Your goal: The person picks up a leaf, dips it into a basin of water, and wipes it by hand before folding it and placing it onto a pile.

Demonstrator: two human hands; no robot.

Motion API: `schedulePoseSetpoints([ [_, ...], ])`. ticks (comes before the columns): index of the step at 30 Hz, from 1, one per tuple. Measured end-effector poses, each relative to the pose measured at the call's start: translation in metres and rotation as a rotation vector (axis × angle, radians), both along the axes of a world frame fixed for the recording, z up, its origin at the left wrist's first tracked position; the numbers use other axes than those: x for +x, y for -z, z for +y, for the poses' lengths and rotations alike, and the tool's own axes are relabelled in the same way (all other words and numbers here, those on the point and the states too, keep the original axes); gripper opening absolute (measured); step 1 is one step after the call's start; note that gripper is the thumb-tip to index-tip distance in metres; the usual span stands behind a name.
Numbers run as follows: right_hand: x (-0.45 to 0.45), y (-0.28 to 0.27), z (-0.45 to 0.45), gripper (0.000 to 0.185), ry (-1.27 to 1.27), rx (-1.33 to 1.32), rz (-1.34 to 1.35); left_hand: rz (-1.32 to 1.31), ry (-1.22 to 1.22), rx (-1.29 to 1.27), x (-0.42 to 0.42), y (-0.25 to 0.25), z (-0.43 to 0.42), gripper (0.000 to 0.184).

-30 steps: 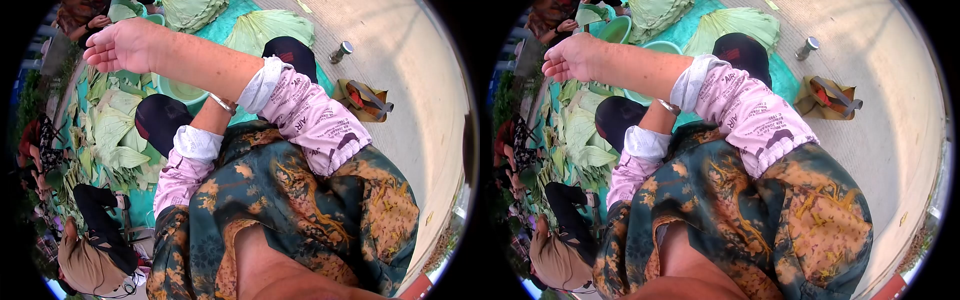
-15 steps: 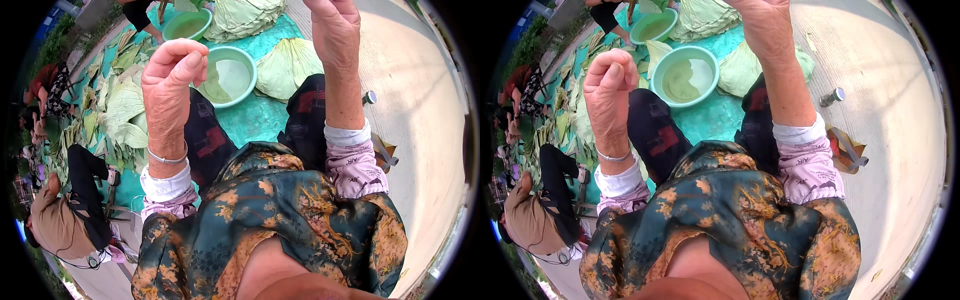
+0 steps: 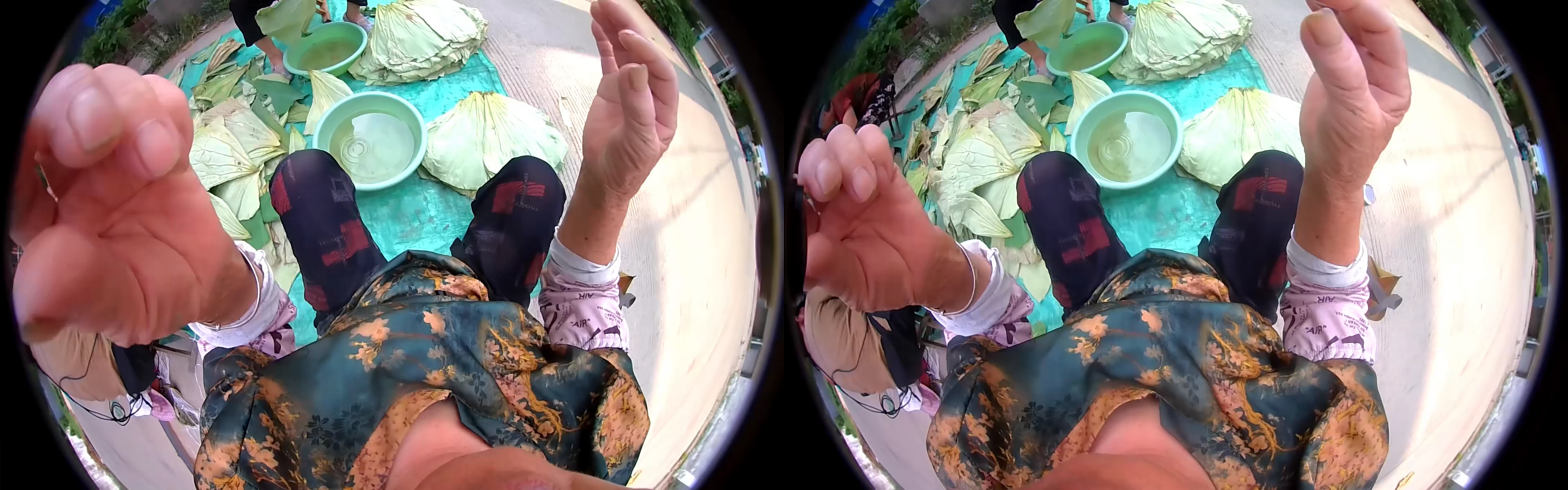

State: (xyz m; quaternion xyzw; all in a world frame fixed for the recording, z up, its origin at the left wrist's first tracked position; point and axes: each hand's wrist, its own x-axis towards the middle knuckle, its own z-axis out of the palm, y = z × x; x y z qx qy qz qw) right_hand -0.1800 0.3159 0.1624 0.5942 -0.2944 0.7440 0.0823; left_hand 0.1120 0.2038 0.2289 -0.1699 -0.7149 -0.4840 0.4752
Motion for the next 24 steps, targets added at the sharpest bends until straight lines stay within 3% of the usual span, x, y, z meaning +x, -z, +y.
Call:
schedulePoseSetpoints([
  [4, 0.035, -0.041, 0.028, 0.041, 0.251, -0.273, 0.067, 0.054, -0.001, -0.1, 0.008, 0.0, 0.011, 0.039],
  [5, 0.027, -0.04, 0.043, 0.046, 0.199, -0.137, 0.358, 0.062, -0.004, -0.114, 0.009, 0.002, 0.013, 0.039],
  [6, 0.025, -0.036, 0.05, 0.046, 0.222, -0.149, 0.408, 0.07, -0.005, -0.13, 0.01, 0.001, 0.014, 0.039],
  [24, 0.049, -0.045, 0.056, 0.044, 0.301, -0.284, 0.369, 0.129, -0.05, -0.224, 0.031, -0.003, 0.034, 0.037],
])
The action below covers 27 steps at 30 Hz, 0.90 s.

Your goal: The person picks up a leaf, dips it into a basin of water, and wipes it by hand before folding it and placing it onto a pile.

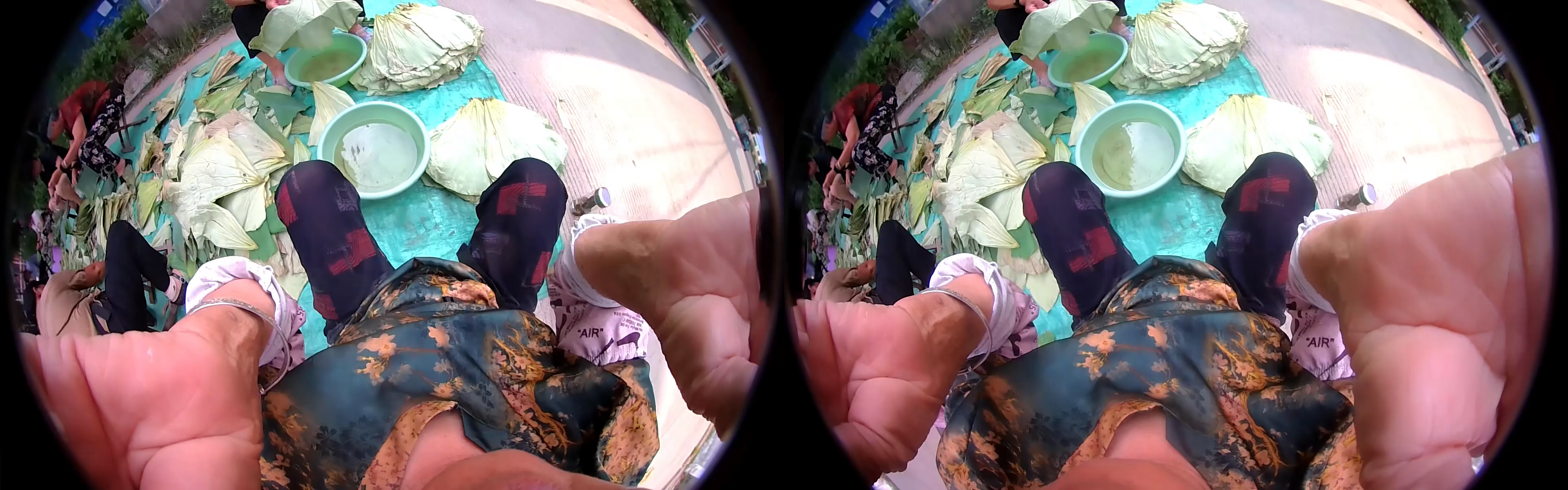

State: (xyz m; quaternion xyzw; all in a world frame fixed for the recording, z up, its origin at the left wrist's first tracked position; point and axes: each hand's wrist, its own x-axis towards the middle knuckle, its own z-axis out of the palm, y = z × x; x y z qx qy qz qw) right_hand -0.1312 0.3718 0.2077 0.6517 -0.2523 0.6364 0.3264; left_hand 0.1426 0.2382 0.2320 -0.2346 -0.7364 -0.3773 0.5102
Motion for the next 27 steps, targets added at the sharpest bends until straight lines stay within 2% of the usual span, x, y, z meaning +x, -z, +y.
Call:
schedulePoseSetpoints([
  [12, -0.004, -0.012, -0.001, 0.042, -0.012, -0.023, 0.003, 0.068, -0.011, -0.028, 0.009, -0.015, 0.011, 0.036],
  [27, -0.012, 0.0, -0.015, 0.041, -0.018, -0.013, -0.044, 0.044, -0.074, -0.056, 0.01, -0.018, 0.008, 0.034],
])
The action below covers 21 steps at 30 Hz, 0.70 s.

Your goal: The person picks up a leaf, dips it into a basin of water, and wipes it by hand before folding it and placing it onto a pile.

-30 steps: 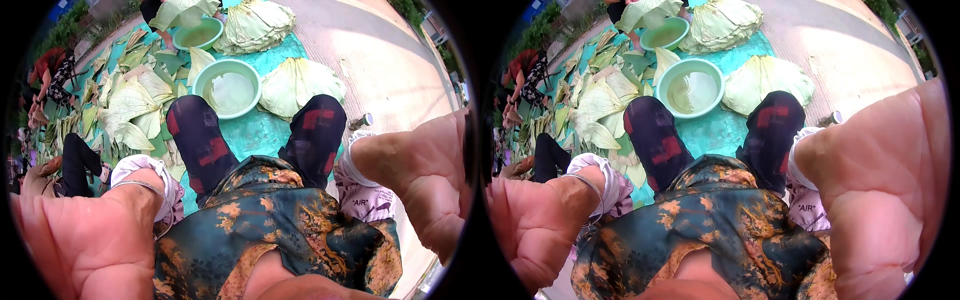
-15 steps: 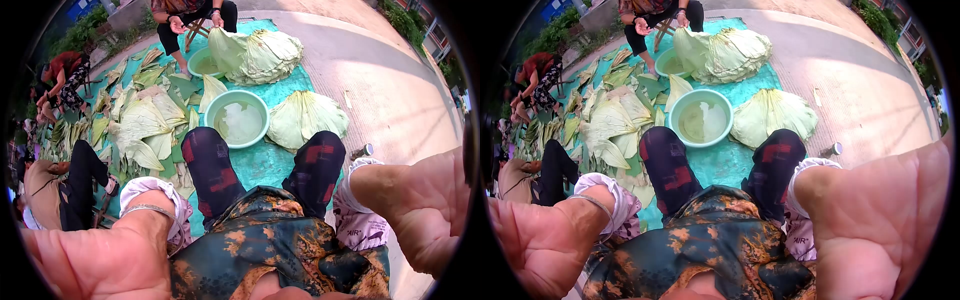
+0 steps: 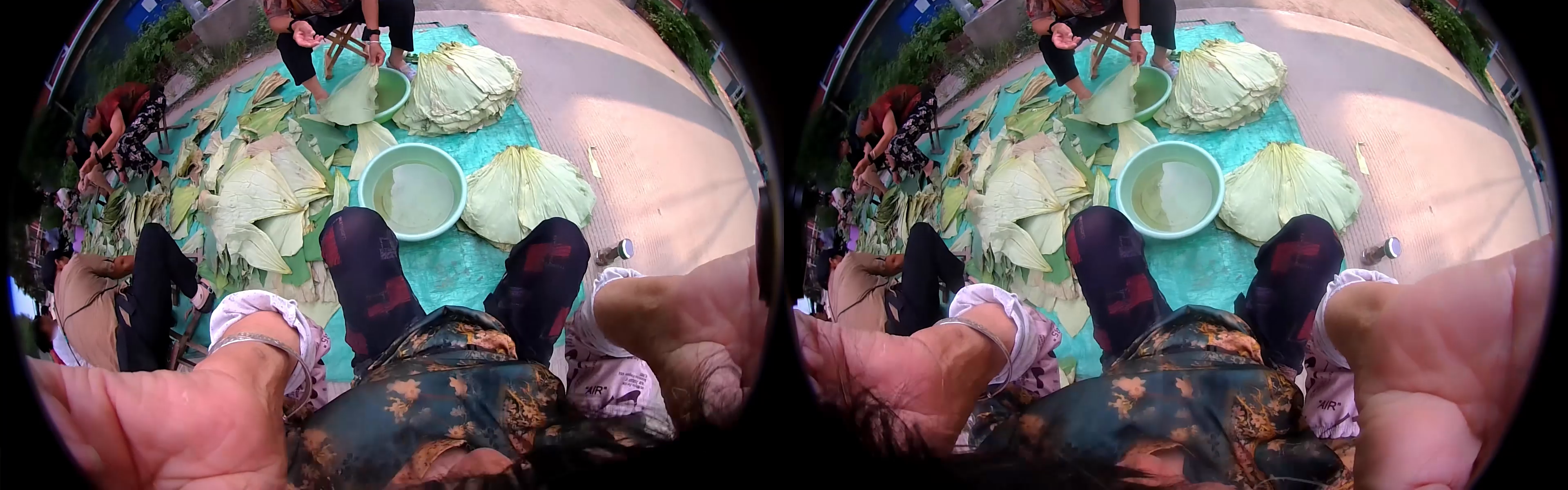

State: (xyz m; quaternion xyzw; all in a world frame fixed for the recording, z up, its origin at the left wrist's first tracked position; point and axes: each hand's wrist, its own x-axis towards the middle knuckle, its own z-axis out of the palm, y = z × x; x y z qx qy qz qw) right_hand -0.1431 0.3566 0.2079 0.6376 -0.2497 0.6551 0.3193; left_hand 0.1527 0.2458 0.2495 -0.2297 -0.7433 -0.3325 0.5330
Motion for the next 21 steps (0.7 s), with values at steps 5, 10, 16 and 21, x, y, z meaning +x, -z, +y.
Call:
schedulePoseSetpoints([
  [5, -0.002, 0.001, -0.002, 0.04, 0.018, 0.022, -0.001, -0.001, -0.019, -0.012, -0.002, -0.005, -0.002, 0.034],
  [10, -0.002, 0.005, 0.0, 0.04, 0.036, 0.028, 0.005, 0.02, -0.015, -0.048, 0.004, -0.007, 0.0, 0.033],
  [16, -0.006, 0.008, 0.006, 0.039, 0.057, -0.001, 0.013, 0.033, 0.032, -0.097, 0.002, -0.008, 0.001, 0.033],
  [21, -0.013, 0.009, 0.009, 0.039, 0.083, -0.011, 0.028, 0.017, 0.065, -0.142, -0.015, -0.009, -0.008, 0.033],
])
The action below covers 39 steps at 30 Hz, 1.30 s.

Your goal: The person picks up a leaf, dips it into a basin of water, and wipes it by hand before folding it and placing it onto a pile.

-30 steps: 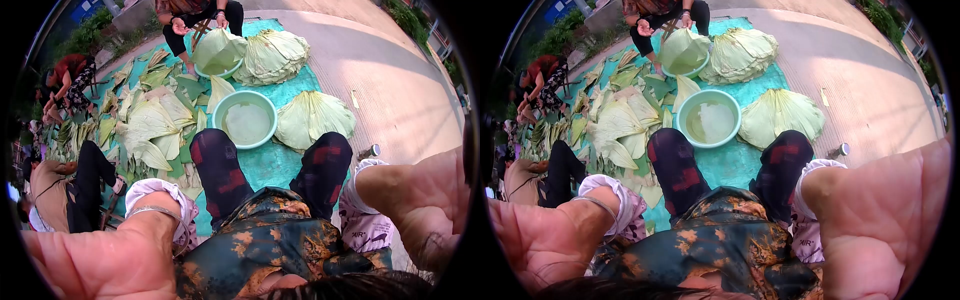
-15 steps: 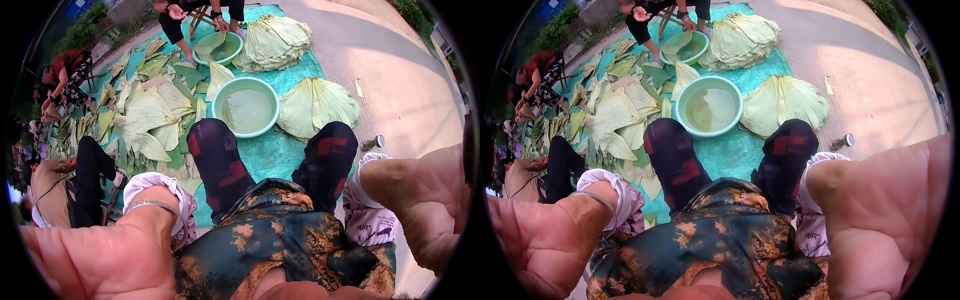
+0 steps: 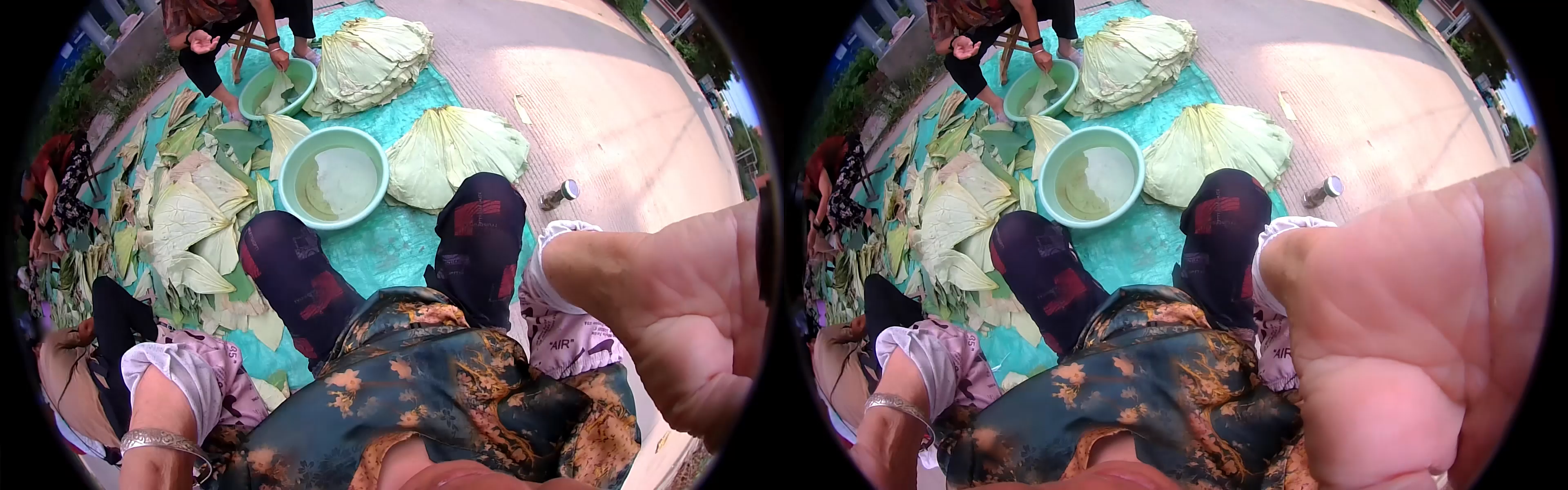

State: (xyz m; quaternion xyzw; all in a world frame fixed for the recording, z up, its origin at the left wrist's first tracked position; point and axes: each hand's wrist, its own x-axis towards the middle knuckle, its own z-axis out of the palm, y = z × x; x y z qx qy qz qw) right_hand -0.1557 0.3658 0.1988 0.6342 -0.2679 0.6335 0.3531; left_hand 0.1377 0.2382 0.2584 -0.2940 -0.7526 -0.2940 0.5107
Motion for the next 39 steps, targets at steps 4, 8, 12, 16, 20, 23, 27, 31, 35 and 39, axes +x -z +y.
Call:
schedulePoseSetpoints([
  [4, -0.004, 0.001, 0.007, 0.038, 0.043, 0.012, -0.005, -0.025, 0.011, -0.015, -0.002, -0.002, -0.008, 0.032],
  [8, -0.008, 0.002, 0.015, 0.038, 0.064, 0.018, 0.0, -0.024, 0.015, -0.024, -0.002, 0.001, -0.006, 0.032],
  [12, -0.007, 0.005, 0.019, 0.038, 0.07, 0.026, 0.007, -0.015, 0.014, -0.033, 0.001, 0.003, -0.004, 0.032],
  [16, -0.007, 0.005, 0.021, 0.037, 0.09, 0.041, 0.001, -0.027, 0.006, -0.029, 0.0, 0.001, -0.005, 0.032],
  [20, -0.007, 0.01, 0.023, 0.037, 0.095, 0.038, -0.022, -0.048, 0.004, -0.042, -0.003, 0.002, -0.005, 0.031],
  [23, -0.007, 0.013, 0.019, 0.036, 0.093, 0.032, -0.019, -0.044, 0.001, -0.064, -0.003, 0.006, -0.005, 0.031],
  [27, -0.005, 0.016, 0.015, 0.036, 0.078, 0.039, -0.015, -0.035, -0.022, -0.067, 0.005, 0.007, -0.003, 0.031],
  [31, -0.003, 0.017, 0.015, 0.036, 0.092, 0.061, -0.029, -0.044, -0.044, -0.048, 0.007, 0.007, -0.003, 0.031],
  [35, -0.002, 0.02, 0.012, 0.035, 0.069, 0.048, -0.028, -0.034, -0.04, -0.074, 0.009, 0.01, 0.0, 0.031],
  [39, 0.0, 0.024, 0.006, 0.035, 0.051, 0.04, -0.038, -0.03, -0.04, -0.083, 0.011, 0.01, 0.003, 0.031],
])
